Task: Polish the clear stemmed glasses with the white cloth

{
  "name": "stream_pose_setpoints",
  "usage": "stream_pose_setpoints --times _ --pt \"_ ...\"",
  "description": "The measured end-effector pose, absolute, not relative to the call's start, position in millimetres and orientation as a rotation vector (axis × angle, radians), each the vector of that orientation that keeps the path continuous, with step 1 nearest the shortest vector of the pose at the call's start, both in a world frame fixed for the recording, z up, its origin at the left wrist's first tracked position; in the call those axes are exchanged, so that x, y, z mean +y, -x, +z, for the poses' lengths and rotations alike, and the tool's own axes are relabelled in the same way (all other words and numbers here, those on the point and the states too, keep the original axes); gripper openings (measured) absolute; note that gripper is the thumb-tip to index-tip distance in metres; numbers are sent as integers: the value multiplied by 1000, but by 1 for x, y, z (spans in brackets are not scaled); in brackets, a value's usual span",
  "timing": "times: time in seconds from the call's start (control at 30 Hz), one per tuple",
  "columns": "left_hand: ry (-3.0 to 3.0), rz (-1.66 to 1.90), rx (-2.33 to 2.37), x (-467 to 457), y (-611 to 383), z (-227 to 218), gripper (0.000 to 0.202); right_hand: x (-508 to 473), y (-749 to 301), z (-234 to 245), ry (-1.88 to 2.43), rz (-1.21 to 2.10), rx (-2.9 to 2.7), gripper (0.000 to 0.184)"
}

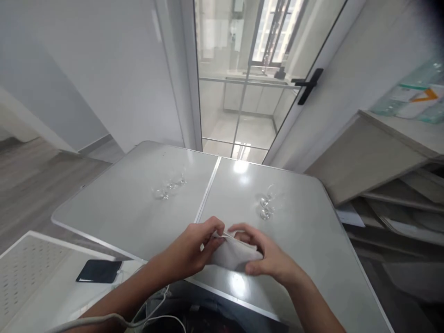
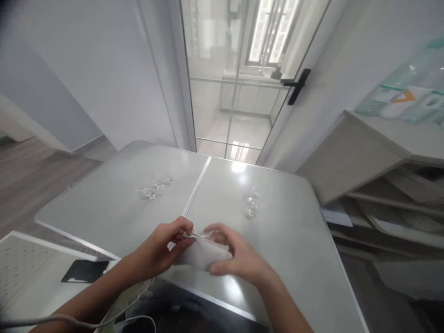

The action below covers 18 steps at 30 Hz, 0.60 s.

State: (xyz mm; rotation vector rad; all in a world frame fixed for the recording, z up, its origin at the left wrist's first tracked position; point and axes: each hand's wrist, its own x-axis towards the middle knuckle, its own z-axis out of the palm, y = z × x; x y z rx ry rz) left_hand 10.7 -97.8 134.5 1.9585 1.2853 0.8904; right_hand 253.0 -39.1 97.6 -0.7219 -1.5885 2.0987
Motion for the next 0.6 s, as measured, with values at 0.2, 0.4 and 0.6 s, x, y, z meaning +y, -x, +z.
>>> stream_pose_setpoints --times 0.2,0.4,0.6 --pt "-1778 918 1403 -99 -13 126 25 -51 -234 79 845 2282 -1670 32" --pt "-1296 1482 2217 -76 64 82 40 -59 -227 46 1177 2251 -816 33" --pt "-1016 1436 2373 -48 147 24 81 -66 -221 25 1135 2074 -666 36"
